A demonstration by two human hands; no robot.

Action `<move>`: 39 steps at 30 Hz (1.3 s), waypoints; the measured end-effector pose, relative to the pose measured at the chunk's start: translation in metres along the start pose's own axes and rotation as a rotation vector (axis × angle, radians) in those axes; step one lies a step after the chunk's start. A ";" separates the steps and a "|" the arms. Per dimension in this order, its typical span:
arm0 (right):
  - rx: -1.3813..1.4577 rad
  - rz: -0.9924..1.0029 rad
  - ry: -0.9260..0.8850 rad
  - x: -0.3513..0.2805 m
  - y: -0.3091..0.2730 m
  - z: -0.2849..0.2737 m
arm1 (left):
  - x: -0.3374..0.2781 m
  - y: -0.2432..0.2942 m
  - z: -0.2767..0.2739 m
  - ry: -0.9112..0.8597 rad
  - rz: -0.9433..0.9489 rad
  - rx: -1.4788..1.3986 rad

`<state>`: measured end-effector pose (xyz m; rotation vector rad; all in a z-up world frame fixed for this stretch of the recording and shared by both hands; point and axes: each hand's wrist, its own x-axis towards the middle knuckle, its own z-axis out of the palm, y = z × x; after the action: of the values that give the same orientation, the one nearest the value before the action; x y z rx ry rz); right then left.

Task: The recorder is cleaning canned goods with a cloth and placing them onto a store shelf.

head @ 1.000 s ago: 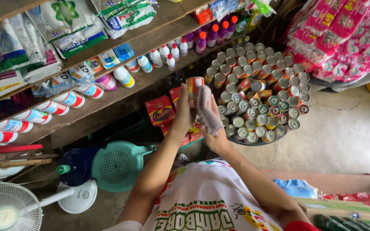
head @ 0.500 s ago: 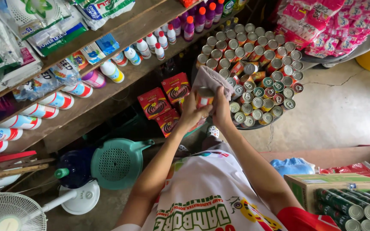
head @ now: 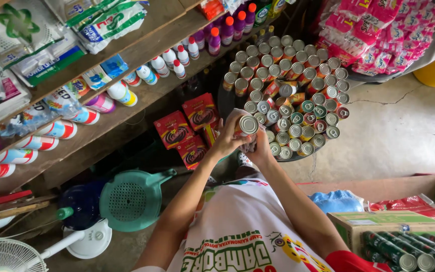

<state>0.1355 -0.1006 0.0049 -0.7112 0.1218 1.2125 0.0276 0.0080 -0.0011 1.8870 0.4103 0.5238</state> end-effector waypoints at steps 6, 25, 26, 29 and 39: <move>-0.068 0.069 0.123 -0.005 -0.037 -0.035 | 0.021 -0.003 0.032 -0.074 -0.010 -0.096; -2.294 -0.390 0.219 0.032 -0.094 -0.183 | 0.076 -0.009 0.057 0.095 -0.287 -0.771; -2.296 -0.396 0.203 0.033 -0.096 -0.175 | 0.078 -0.011 0.057 0.108 -0.285 -0.767; -2.209 -0.193 0.211 0.039 -0.101 -0.157 | 0.079 -0.015 0.056 0.081 -0.316 -0.993; -0.933 0.110 -0.411 0.043 -0.134 0.015 | 0.057 -0.004 0.027 0.087 -0.247 -1.072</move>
<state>0.2661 -0.0791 0.0560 -1.2395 -0.8040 1.4874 0.0897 0.0174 -0.0037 0.7736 0.3125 0.5105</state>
